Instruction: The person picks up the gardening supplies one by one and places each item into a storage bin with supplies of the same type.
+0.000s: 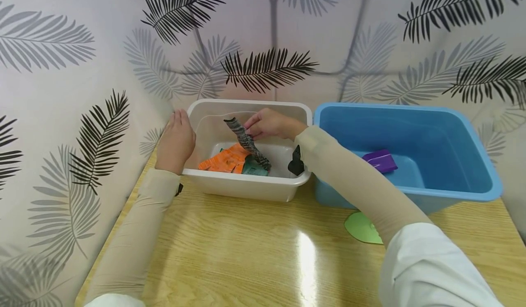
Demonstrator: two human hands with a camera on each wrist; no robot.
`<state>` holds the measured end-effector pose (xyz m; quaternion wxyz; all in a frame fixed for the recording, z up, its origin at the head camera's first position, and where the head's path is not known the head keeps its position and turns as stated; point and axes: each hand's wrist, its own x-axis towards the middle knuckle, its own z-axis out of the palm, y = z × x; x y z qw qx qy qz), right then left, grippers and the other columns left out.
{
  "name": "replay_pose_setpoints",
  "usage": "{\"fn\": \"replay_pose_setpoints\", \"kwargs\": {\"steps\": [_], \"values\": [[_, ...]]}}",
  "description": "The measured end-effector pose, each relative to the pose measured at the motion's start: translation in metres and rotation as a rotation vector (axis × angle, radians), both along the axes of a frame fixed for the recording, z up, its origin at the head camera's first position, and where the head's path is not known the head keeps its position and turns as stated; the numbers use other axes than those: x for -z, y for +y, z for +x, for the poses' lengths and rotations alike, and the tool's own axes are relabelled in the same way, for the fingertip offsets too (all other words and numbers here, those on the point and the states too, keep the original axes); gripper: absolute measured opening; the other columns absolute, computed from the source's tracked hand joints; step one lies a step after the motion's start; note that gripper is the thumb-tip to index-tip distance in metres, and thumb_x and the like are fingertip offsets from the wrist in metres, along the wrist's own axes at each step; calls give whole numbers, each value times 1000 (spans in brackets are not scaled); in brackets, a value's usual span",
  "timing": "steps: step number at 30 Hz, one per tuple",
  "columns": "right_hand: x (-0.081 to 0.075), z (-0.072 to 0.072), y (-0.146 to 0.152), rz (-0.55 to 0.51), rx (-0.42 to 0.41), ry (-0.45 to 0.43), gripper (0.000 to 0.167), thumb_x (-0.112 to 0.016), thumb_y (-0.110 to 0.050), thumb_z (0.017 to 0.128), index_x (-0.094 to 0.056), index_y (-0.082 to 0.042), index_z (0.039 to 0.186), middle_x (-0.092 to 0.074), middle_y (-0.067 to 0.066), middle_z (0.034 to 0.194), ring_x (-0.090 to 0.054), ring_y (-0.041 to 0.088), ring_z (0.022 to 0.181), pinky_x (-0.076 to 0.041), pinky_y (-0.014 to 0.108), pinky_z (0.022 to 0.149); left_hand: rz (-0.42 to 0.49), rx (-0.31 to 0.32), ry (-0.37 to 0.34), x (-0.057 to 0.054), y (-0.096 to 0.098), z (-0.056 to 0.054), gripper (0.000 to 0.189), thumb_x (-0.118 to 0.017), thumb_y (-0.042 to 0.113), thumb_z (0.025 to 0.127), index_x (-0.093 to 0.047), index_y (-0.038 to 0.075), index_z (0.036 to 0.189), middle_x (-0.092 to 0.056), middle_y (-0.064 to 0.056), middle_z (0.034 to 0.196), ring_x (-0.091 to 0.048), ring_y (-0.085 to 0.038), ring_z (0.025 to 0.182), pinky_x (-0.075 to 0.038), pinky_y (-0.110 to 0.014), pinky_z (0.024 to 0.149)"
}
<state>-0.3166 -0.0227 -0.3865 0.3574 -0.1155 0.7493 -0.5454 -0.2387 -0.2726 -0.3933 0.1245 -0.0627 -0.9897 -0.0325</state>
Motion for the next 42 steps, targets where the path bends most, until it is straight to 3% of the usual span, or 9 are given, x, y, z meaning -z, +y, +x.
{"fn": "replay_pose_setpoints", "kwargs": {"steps": [4, 9, 13, 16, 23, 30, 37, 42], "values": [[-2, 0, 0, -7, -3, -7, 24, -56, 3, 89, -60, 7, 113, -62, 20, 110, -63, 28, 94, -50, 39, 87, -8, 4, 10, -1, 0, 0, 51, -39, 8, 94, -27, -22, 133, -36, -38, 134, -37, -45, 125, -30, -45, 106], [-4, 0, 0, -89, -20, -45, 26, -53, 6, 90, -57, 13, 115, -63, 25, 109, -64, 31, 95, -46, 43, 91, -14, 2, 7, -3, 0, -2, 51, -40, 8, 94, -26, -22, 133, -35, -37, 135, -36, -45, 126, -29, -45, 106], [-4, 0, 1, -119, -21, -64, 28, -52, 7, 90, -55, 15, 117, -65, 24, 103, -66, 28, 89, -49, 40, 87, 0, -10, -12, -3, -1, -3, 53, -40, 8, 94, -25, -21, 134, -34, -37, 136, -34, -45, 127, -28, -46, 106], [-4, -1, 1, -114, -27, -67, 28, -53, 7, 90, -55, 15, 117, -62, 26, 108, -66, 27, 87, -52, 37, 82, 7, -18, -19, -4, -1, -4, 53, -40, 9, 94, -24, -21, 135, -33, -37, 136, -33, -45, 128, -28, -46, 107], [-5, -2, 1, -99, -50, -64, 29, -53, 4, 91, -54, 14, 118, -55, 31, 118, -59, 38, 105, -52, 36, 82, 8, -18, -20, -6, -1, -3, 53, -41, 9, 93, -25, -21, 134, -33, -37, 136, -33, -45, 128, -28, -45, 107], [-5, -1, 2, -79, -61, -72, 24, -54, 0, 92, -58, 9, 114, -56, 29, 117, -64, 30, 95, -49, 40, 88, 15, -20, -46, -4, -1, -2, 54, -40, 9, 94, -22, -21, 136, -30, -37, 138, -31, -45, 129, -26, -46, 107], [-3, -1, 3, -123, -71, -79, 30, -48, -9, 97, -56, 9, 119, -58, 27, 117, -55, 39, 110, -49, 39, 88, 1, -17, -59, -1, -1, -3, 54, -40, 9, 94, -21, -21, 136, -30, -37, 138, -31, -45, 129, -26, -45, 108], [-1, -1, 2, -158, -75, -97, 34, -47, -16, 98, -56, 9, 119, -60, 25, 115, -53, 40, 112, -51, 38, 86, -21, -5, -31, 1, -2, -2, 54, -42, 9, 93, -24, -22, 134, -33, -38, 135, -35, -46, 126, -29, -45, 106]]}}
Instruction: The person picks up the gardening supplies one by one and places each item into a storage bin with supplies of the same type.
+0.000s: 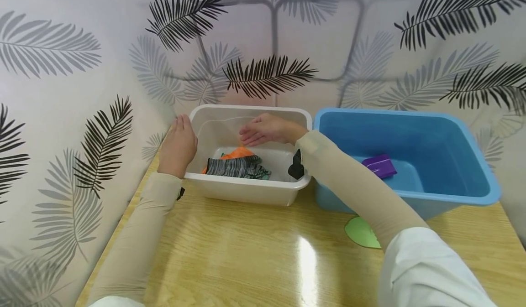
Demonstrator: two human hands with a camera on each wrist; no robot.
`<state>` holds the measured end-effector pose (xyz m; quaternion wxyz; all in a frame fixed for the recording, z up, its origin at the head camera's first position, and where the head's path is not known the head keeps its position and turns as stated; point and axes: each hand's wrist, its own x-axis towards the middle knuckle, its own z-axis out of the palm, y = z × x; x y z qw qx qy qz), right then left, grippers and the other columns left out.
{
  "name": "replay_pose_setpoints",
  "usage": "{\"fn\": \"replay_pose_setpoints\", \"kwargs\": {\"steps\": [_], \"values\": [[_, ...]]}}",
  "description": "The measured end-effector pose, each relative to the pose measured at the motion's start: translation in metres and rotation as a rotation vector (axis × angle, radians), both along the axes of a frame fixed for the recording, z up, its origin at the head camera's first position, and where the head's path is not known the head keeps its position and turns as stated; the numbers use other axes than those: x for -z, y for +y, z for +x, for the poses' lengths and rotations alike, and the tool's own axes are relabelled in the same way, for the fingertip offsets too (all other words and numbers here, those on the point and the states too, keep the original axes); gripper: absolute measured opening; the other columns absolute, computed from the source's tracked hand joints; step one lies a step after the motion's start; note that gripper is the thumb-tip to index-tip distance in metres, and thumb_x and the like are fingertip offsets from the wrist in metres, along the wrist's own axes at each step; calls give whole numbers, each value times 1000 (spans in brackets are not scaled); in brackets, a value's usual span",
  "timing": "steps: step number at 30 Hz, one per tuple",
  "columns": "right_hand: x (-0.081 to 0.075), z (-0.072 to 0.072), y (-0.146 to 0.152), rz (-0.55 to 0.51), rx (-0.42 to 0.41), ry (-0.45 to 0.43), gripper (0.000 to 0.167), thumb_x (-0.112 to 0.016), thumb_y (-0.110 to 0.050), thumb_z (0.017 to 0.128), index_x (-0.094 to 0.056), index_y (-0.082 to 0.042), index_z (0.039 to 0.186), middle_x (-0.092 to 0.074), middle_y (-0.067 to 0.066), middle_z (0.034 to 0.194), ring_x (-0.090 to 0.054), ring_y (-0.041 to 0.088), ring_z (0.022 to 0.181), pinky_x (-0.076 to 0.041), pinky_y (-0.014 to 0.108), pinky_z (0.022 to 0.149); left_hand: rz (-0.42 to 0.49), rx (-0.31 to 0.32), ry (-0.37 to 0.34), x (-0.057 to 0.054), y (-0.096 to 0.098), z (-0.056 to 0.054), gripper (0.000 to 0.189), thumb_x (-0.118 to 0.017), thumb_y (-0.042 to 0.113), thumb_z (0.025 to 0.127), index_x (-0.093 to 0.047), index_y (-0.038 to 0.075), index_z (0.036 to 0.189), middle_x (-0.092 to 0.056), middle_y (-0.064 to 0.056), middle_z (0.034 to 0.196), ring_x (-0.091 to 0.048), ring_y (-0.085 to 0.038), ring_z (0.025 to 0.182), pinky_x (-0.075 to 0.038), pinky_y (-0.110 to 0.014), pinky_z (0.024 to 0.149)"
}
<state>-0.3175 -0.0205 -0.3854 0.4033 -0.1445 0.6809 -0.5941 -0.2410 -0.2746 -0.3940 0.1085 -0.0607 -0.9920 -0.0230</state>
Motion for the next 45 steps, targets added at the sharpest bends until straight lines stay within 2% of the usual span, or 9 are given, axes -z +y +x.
{"fn": "replay_pose_setpoints", "kwargs": {"steps": [6, 11, 14, 19, 26, 31, 37, 40, 45], "values": [[0, 1, 1, -17, 35, 6, 36, -46, -16, 98, -54, 11, 120, -61, 24, 113, -57, 37, 108, -51, 38, 85, -9, 15, 30, 2, 2, 2, 55, -46, 8, 92, -26, -22, 133, -36, -38, 134, -37, -46, 125, -30, -45, 106], [-5, 0, 0, -38, 53, 66, 37, -44, -16, 99, -52, 12, 122, -61, 25, 113, -58, 35, 107, -51, 37, 85, -14, 26, 72, 3, 1, 1, 53, -45, 6, 91, -28, -23, 131, -38, -39, 131, -39, -46, 123, -31, -46, 105], [-11, -1, 0, -42, 53, 90, 36, -45, -16, 99, -55, 10, 121, -61, 24, 113, -59, 34, 105, -53, 34, 82, -1, 24, 69, 3, 1, 1, 52, -44, 6, 91, -27, -23, 132, -37, -39, 132, -38, -46, 124, -31, -46, 105], [-35, 9, 10, -31, 24, 118, 32, -45, -17, 99, -59, 7, 116, -62, 22, 112, -59, 33, 106, -51, 35, 85, 13, 21, 26, 4, 2, 3, 54, -43, 8, 92, -24, -23, 133, -34, -39, 134, -35, -46, 126, -29, -46, 106], [-74, 18, 32, -2, 19, 242, 31, -49, -19, 97, -61, 3, 114, -65, 16, 108, -62, 28, 102, -51, 35, 85, 12, 24, 69, 4, 0, 3, 52, -42, 7, 92, -27, -23, 132, -37, -39, 132, -37, -47, 124, -31, -47, 104], [-89, 21, 65, 130, 54, 409, 32, -52, -25, 95, -63, -4, 116, -65, 10, 109, -62, 22, 102, -51, 34, 86, 30, 22, 26, 3, 1, 1, 53, -40, 8, 93, -24, -23, 133, -33, -40, 134, -34, -47, 126, -28, -46, 107], [-109, 26, 122, 278, 142, 567, 38, -52, -27, 95, -59, 0, 120, -62, 16, 114, -60, 24, 105, -50, 33, 86, 31, 13, 15, 1, 4, 1, 55, -42, 7, 91, -25, -24, 132, -34, -40, 133, -35, -48, 124, -30, -49, 104], [-118, 30, 156, 418, 166, 677, 43, -49, -34, 96, -57, -2, 123, -61, 15, 115, -60, 24, 103, -50, 33, 86, 39, 22, 21, 0, 5, 2, 55, -44, 6, 90, -25, -24, 132, -34, -41, 132, -36, -49, 123, -32, -50, 103], [-129, 45, 212, 622, 185, 833, 48, -45, -38, 97, -55, -3, 127, -60, 18, 117, -59, 32, 103, -48, 47, 88, 58, 22, 18, -1, 5, 2, 55, -43, 6, 90, -24, -24, 132, -34, -41, 132, -37, -50, 122, -33, -51, 101]]}}
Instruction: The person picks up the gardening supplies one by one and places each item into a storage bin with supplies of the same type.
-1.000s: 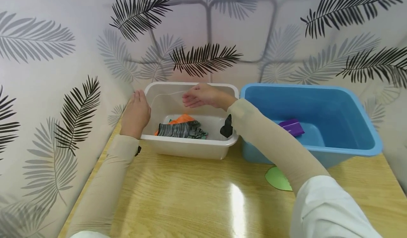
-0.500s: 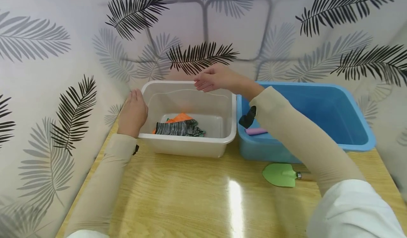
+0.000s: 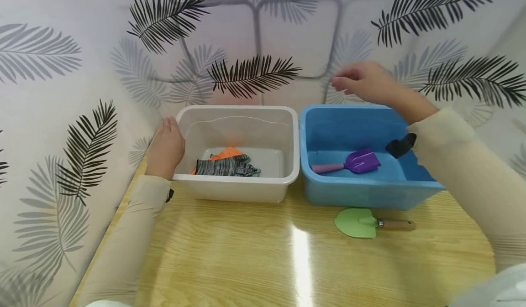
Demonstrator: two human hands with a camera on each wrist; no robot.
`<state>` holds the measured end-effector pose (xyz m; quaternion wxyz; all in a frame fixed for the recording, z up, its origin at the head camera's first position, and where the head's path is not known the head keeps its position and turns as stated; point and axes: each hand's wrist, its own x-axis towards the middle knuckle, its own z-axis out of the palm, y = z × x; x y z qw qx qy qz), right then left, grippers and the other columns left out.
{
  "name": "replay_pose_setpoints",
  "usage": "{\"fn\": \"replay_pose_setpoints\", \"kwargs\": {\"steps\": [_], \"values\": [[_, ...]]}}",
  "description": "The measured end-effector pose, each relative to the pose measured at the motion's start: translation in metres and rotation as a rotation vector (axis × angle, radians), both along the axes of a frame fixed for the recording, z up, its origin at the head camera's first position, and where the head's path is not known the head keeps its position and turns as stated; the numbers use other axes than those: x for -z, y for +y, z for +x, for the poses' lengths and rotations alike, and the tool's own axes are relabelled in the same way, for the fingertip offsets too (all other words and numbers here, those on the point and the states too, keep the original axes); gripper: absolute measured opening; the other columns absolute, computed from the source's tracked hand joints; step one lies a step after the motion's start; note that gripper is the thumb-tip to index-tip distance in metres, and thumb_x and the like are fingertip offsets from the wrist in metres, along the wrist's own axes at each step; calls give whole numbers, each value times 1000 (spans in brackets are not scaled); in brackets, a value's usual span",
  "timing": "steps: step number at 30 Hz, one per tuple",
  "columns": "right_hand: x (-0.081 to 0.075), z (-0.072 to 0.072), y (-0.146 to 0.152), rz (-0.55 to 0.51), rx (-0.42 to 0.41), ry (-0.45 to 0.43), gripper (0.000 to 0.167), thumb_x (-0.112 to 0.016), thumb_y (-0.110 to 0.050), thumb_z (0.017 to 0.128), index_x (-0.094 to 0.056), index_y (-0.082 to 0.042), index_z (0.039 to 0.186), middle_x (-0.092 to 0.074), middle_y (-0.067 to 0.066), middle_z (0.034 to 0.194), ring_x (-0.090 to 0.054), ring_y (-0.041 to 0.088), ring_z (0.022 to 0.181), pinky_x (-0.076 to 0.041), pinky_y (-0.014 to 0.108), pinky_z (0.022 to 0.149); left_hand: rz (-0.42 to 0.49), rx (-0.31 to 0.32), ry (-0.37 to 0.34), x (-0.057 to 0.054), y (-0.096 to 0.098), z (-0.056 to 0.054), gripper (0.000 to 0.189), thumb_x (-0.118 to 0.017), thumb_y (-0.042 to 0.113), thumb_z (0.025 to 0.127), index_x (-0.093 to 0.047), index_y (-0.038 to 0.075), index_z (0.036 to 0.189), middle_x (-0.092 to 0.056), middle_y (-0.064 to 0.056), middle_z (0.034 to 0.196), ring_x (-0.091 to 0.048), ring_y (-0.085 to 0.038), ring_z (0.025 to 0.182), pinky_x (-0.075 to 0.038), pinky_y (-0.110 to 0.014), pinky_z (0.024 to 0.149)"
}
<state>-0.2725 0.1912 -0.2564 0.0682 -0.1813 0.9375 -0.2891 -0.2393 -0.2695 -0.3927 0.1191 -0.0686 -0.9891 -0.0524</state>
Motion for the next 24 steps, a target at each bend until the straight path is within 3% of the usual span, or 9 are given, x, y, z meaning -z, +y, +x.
{"fn": "replay_pose_setpoints", "kwargs": {"steps": [3, 7, 13, 24], "values": [[-3, 11, 34, 68, 30, 46, 51, -43, -38, 97, -52, 0, 130, -56, 23, 121, -53, 39, 108, -43, 56, 90, 7, -13, -4, 1, 0, 1, 55, -43, 6, 90, -24, -24, 133, -34, -41, 132, -38, -51, 120, -34, -53, 100], [6, 21, 79, 142, 103, 89, 54, -41, -38, 98, -50, 5, 129, -52, 29, 124, -47, 45, 112, -36, 63, 90, -6, -7, 2, 2, 1, 1, 54, -43, 5, 91, -24, -24, 132, -34, -41, 132, -36, -50, 122, -33, -53, 101], [33, 33, 136, 225, 253, 99, 54, -38, -37, 99, -47, 5, 131, -46, 34, 127, -40, 53, 114, -33, 68, 89, 3, 13, 19, 2, 2, 2, 53, -43, 4, 91, -25, -25, 132, -35, -42, 131, -36, -51, 122, -33, -53, 101], [91, 51, 202, 309, 396, 143, 57, -33, -34, 100, -36, 10, 136, -42, 39, 126, -41, 58, 109, -32, 69, 87, 19, -2, -10, 1, 3, 4, 53, -40, 5, 91, -24, -24, 133, -33, -41, 133, -33, -51, 124, -31, -52, 103]]}}
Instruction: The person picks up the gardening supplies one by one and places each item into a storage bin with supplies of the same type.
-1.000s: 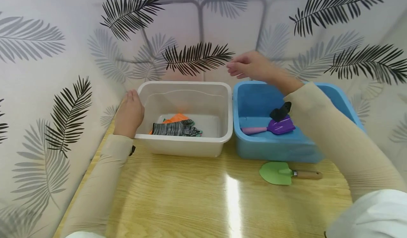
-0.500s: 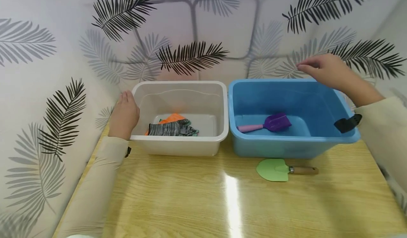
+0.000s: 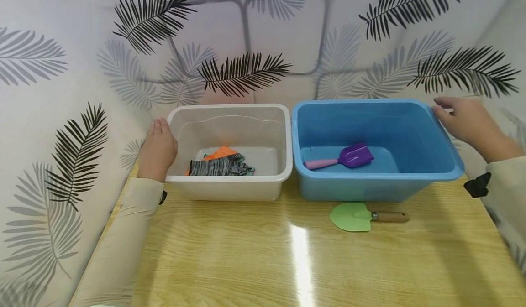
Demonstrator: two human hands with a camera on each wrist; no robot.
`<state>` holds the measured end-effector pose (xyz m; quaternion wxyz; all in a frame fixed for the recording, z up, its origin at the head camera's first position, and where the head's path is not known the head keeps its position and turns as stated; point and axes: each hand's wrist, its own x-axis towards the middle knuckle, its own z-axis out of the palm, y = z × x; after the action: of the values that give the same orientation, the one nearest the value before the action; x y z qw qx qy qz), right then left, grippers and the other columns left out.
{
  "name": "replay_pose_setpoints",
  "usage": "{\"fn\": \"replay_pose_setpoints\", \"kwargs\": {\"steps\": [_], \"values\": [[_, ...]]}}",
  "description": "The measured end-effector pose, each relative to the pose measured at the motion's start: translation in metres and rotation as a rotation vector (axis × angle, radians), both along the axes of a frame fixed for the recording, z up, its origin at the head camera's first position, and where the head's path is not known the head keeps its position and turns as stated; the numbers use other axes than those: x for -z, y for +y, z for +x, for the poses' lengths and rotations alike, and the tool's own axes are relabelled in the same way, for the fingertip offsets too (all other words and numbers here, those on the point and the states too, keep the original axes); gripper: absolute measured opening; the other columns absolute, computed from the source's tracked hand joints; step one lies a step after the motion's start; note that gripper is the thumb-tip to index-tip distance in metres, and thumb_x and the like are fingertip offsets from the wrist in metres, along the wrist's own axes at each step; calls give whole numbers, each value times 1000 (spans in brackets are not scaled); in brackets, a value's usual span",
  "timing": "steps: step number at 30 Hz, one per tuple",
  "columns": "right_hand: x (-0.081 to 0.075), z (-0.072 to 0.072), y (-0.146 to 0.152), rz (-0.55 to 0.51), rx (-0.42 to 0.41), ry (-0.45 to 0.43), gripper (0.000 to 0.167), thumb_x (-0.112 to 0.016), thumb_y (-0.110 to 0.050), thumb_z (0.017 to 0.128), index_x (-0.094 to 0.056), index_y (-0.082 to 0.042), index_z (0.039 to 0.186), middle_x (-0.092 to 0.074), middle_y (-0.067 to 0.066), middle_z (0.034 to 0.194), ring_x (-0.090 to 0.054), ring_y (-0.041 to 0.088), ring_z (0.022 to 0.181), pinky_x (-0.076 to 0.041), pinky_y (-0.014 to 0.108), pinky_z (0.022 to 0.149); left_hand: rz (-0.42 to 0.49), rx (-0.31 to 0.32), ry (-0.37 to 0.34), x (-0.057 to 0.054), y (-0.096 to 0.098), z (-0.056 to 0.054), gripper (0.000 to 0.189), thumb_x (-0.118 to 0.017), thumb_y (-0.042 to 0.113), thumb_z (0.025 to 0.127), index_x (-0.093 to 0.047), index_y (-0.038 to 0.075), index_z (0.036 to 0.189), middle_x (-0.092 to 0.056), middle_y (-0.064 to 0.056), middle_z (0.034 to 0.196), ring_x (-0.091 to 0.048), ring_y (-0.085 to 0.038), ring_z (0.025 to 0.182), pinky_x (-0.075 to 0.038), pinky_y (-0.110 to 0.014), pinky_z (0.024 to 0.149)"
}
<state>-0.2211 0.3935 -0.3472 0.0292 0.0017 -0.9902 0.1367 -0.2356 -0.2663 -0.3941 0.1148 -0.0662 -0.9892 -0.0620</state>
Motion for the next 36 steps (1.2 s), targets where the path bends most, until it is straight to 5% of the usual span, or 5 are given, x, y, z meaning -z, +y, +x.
{"fn": "replay_pose_setpoints", "kwargs": {"steps": [7, 14, 23, 36], "values": [[26, 6, 11, 52, 83, -25, 61, -22, -40, 100, -28, 5, 141, -33, 35, 136, -32, 56, 119, -24, 67, 96, -8, -3, -17, 1, -1, -1, 53, -40, 5, 92, -23, -23, 133, -31, -41, 134, -31, -50, 126, -29, -52, 104], [25, 8, 11, 41, 15, -28, 59, -17, -36, 100, -31, 8, 137, -25, 37, 138, -21, 54, 127, -18, 67, 99, 5, -9, -22, -1, 0, 2, 53, -39, 5, 92, -22, -23, 134, -31, -41, 134, -32, -51, 125, -29, -53, 104], [30, 8, 10, 76, 17, -4, 51, -17, -30, 101, -40, 9, 123, -33, 39, 132, -29, 54, 121, -25, 68, 93, 1, -4, -9, -2, 2, 2, 51, -36, 5, 93, -23, -23, 133, -32, -41, 134, -33, -50, 125, -28, -53, 104], [32, 8, 8, 68, 62, -1, 56, -19, -31, 100, -36, 9, 134, -32, 36, 135, -21, 49, 130, -19, 65, 100, 21, 7, -14, -1, -1, 0, 52, -37, 6, 93, -23, -23, 134, -30, -41, 135, -31, -51, 125, -29, -55, 103]]}}
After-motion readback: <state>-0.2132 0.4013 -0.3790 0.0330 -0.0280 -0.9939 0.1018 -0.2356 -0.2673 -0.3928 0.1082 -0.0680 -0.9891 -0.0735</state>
